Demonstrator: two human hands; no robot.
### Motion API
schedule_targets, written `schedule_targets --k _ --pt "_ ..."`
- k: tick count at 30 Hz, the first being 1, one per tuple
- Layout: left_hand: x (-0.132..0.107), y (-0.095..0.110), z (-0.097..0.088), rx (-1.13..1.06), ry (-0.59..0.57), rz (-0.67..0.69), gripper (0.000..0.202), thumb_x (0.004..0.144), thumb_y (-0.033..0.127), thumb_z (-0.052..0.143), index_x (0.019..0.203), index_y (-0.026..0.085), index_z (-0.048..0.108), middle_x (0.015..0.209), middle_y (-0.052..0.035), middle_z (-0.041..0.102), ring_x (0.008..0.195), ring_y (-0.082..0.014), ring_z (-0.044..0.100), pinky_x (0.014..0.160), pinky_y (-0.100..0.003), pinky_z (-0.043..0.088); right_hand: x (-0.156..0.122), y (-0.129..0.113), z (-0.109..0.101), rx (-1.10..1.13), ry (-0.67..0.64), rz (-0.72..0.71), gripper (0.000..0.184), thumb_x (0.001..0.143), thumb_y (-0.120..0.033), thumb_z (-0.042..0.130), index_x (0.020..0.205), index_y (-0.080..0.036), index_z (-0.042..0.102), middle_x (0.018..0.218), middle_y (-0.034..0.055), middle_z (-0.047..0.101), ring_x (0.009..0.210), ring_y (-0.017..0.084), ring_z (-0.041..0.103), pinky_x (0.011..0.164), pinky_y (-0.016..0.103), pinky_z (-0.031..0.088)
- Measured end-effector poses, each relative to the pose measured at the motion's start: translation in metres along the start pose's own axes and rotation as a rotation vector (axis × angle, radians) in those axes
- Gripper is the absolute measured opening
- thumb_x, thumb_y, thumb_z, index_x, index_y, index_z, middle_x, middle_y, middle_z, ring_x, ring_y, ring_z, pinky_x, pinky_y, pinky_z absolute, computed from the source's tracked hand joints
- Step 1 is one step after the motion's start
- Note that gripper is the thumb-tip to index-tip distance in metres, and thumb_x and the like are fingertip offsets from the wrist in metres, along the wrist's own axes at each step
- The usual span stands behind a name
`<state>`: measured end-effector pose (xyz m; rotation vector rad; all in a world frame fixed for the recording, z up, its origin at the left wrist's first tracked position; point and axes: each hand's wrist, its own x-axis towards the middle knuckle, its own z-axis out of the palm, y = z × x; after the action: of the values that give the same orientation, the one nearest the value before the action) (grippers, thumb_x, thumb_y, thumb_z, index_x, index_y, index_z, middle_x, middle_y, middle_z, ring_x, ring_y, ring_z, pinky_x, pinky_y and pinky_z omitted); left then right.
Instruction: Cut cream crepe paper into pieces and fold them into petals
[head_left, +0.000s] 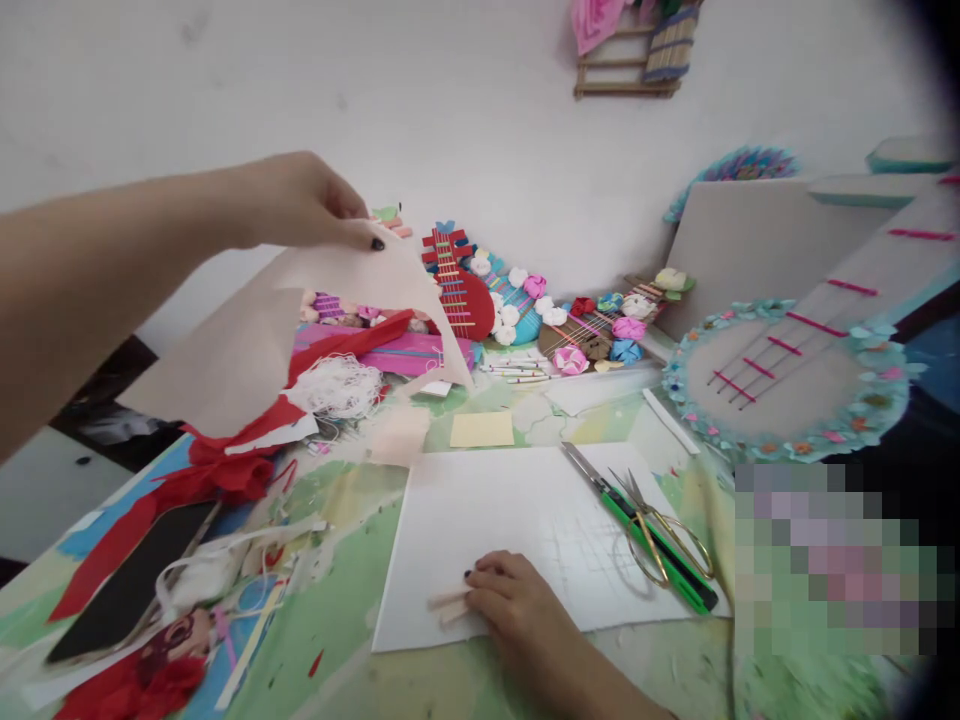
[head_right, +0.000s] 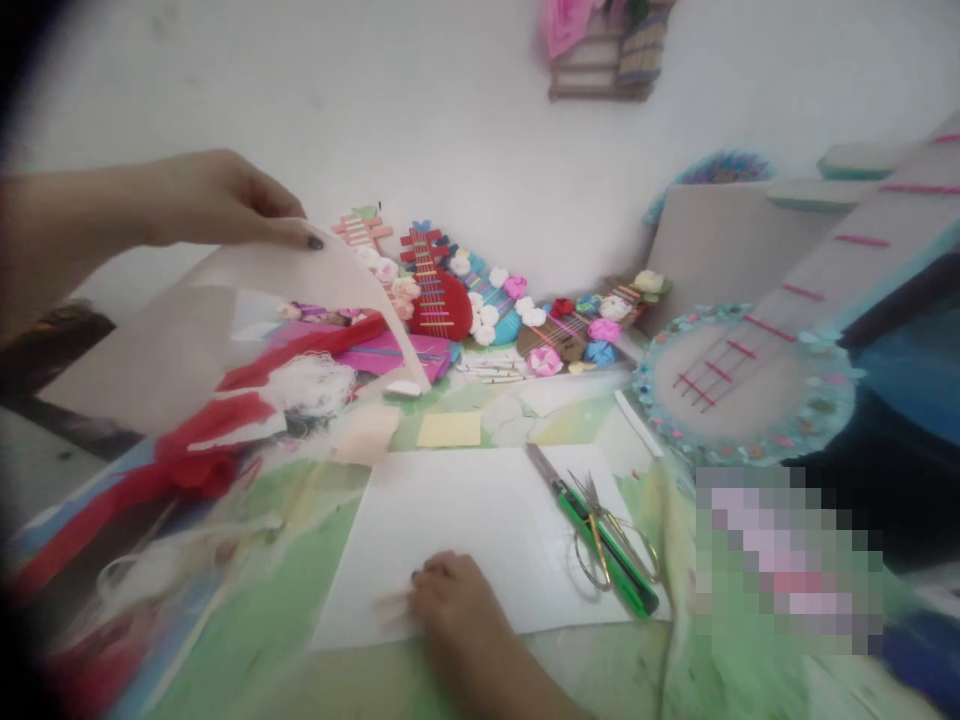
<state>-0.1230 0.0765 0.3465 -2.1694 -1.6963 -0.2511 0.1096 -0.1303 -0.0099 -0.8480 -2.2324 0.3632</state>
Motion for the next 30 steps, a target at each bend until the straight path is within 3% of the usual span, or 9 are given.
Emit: schedule_targets --k 3,6,10,12,17,20,22,26,30 --pt "0.043 0.02 -0.003 -0.004 0.113 0.135 0.03 0.074 0.028 0.066 0.089 0.002 0.07 0.086 -0.0032 0.06 0.108 -0.0256 0.049 0.099 -0.043 0.027 0.0 0.001 0.002 0.026 0.022 -0.002 0.016 0.077 -0.004 0.051 0.078 -0.018 0.06 0.084 0.0046 0.07 0.09 0.019 0.058 0.08 0.032 0.047" --pt "0.081 0.051 0.002 -0.086 0.144 0.175 0.031 0.072 0.027 0.069 0.086 0.0 0.07 0.086 -0.0094 0.065 0.107 -0.0278 0.051 0.098 -0.049 0.03 -0.002 0.008 0.006 0.018 0.055 -0.039 0.017 0.08 -0.006 0.048 0.079 -0.019 0.059 0.083 0.0049 0.07 0.086 0.017 0.058 0.078 0.03 0.048" --pt "0.119 0.104 0.005 -0.342 0.141 0.25 0.023 0.076 0.021 0.062 0.074 -0.001 0.068 0.067 -0.0102 0.068 0.071 -0.0152 0.062 0.084 -0.038 0.046 -0.004 0.022 0.018 0.0 0.102 -0.096 0.011 0.081 -0.011 0.051 0.078 -0.02 0.057 0.082 0.0022 0.07 0.08 0.015 0.059 0.072 0.026 0.048" --pt "0.134 0.134 0.002 -0.531 0.14 0.277 0.027 0.083 0.02 0.053 0.087 -0.003 0.065 0.074 -0.0147 0.07 0.058 -0.0115 0.062 0.07 -0.034 0.051 -0.006 0.03 0.027 -0.05 0.088 -0.121 0.011 0.084 -0.014 0.053 0.076 -0.02 0.056 0.078 0.0002 0.07 0.075 0.013 0.058 0.07 0.024 0.047" --pt "0.167 0.185 -0.012 -0.938 0.111 0.384 0.037 0.09 0.013 0.045 0.122 -0.007 0.042 0.107 -0.0204 0.064 0.077 -0.0072 0.066 0.071 -0.023 0.047 -0.015 0.045 0.046 -0.125 0.041 -0.116 0.014 0.085 -0.026 0.06 0.072 -0.022 0.058 0.08 -0.0031 0.07 0.08 0.014 0.057 0.071 0.024 0.046" --pt "0.181 0.183 -0.004 -1.058 0.044 0.395 0.044 0.091 0.01 0.043 0.131 -0.004 0.031 0.117 -0.0172 0.059 0.092 -0.006 0.062 0.077 -0.02 0.043 -0.018 0.047 0.048 -0.131 -0.032 -0.07 0.01 0.084 -0.026 0.063 0.074 -0.024 0.061 0.082 -0.0036 0.069 0.083 0.015 0.056 0.072 0.023 0.045" --pt "0.185 0.169 0.017 -1.071 0.015 0.356 0.047 0.09 0.012 0.045 0.133 -0.001 0.029 0.122 -0.0187 0.055 0.095 -0.007 0.061 0.078 -0.022 0.043 -0.019 0.047 0.047 -0.129 -0.052 -0.06 0.008 0.082 -0.025 0.064 0.074 -0.025 0.062 0.081 -0.0036 0.069 0.084 0.015 0.055 0.072 0.023 0.046" --pt "0.176 0.133 0.086 -0.965 -0.082 0.252 0.038 0.08 0.01 0.057 0.117 0.003 0.054 0.114 -0.0174 0.063 0.091 -0.0156 0.061 0.079 -0.032 0.046 -0.018 0.045 0.044 -0.119 -0.093 -0.017 0.009 0.083 -0.022 0.063 0.076 -0.026 0.063 0.08 -0.0029 0.068 0.08 0.014 0.056 0.07 0.022 0.046" --pt "0.139 0.109 0.16 -0.805 -0.255 0.233 0.028 0.071 0.009 0.068 0.099 0.01 0.065 0.096 -0.0088 0.068 0.092 -0.0219 0.061 0.084 -0.037 0.047 -0.016 0.045 0.042 -0.114 -0.079 -0.02 0.01 0.084 -0.022 0.062 0.074 -0.025 0.062 0.083 -0.0019 0.069 0.082 0.015 0.057 0.071 0.024 0.047"
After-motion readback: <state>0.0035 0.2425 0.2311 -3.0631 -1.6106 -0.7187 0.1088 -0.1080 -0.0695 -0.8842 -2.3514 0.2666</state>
